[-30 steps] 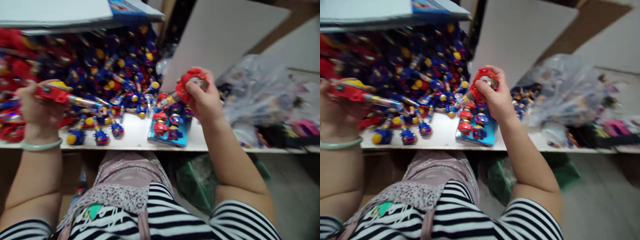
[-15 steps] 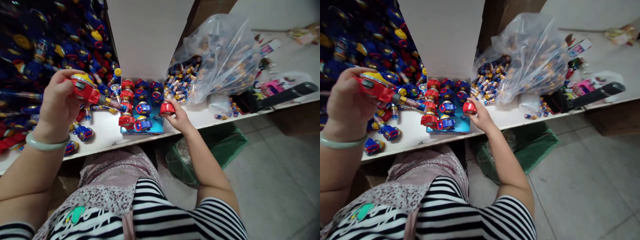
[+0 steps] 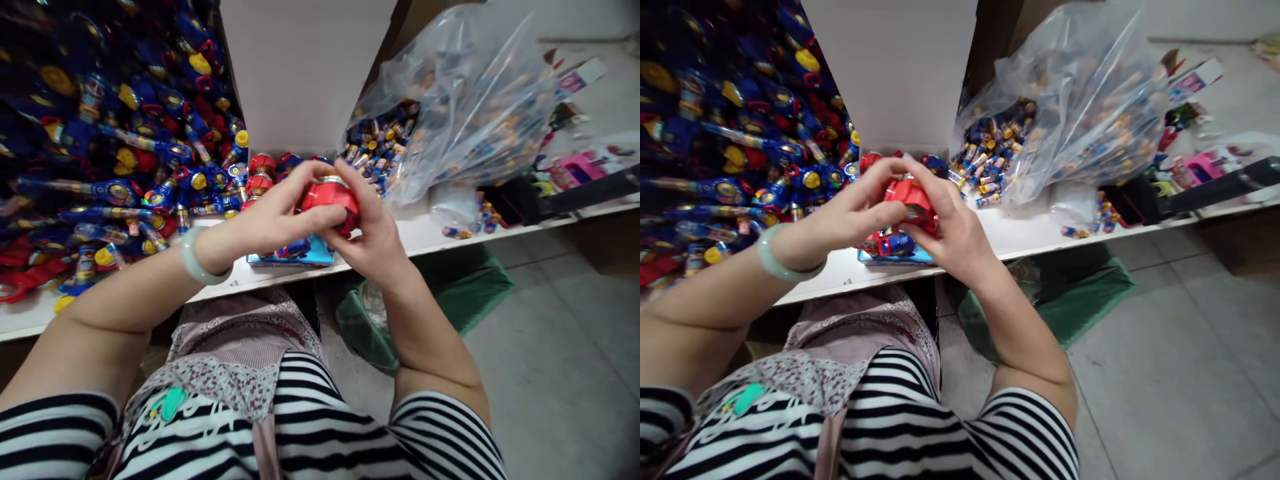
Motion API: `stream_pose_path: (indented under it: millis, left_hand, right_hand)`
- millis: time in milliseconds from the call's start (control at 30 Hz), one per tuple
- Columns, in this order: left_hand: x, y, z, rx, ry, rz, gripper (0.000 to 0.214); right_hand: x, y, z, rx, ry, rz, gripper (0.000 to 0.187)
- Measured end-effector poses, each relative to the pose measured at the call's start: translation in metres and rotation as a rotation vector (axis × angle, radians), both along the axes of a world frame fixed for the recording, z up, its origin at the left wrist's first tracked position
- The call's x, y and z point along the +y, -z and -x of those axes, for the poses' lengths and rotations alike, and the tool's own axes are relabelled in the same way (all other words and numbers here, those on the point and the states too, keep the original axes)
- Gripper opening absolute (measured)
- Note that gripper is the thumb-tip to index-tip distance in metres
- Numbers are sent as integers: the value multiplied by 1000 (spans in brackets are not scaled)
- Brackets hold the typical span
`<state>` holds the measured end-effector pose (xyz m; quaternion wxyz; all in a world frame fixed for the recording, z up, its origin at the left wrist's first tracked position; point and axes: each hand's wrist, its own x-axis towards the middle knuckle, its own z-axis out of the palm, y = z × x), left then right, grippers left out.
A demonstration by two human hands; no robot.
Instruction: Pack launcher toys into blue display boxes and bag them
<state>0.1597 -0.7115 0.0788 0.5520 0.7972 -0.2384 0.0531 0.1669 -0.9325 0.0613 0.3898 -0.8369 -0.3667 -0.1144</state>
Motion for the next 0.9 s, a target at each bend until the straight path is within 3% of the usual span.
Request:
stream_pose_path:
  millis: [100, 267, 333, 400, 533, 667, 733, 800, 867, 900]
  left_hand:
    - [18, 16, 3, -156, 65, -213, 60]
    - [57, 64, 16, -411, 79, -594, 37]
    - [58, 80, 21, -462, 52, -644, 33]
    - [56, 91, 22, -501, 41, -675, 33]
    - [55, 102, 17, -597, 30, -752, 40]
    - [54, 107, 17, -632, -25, -773, 39]
    - [54, 105, 21, -578, 4, -742, 38]
    - [57, 96, 23, -503, 58, -642, 45]
    - [66, 79, 16, -435, -3, -446, 56]
    - [73, 67, 7, -400, -99, -312, 58]
  right_hand:
    - [-20, 27, 4, 52, 114, -84, 68]
    - [-37, 109, 5, 246, 173, -162, 72]
    - [-33, 125, 5, 268, 162, -145, 69]
    - [-28, 130, 5, 272, 136, -101, 63]
    - [-18, 129, 3, 293, 20, -44, 49]
    - [-22, 116, 5, 434, 12, -23, 62]
    - [-34, 94, 4, 486, -39, 102, 67]
    - [-49, 66, -1, 437, -1, 144, 59]
    - [-56, 37, -17, 325, 152, 5, 46]
    - [-55, 23, -31, 279, 224, -102, 41]
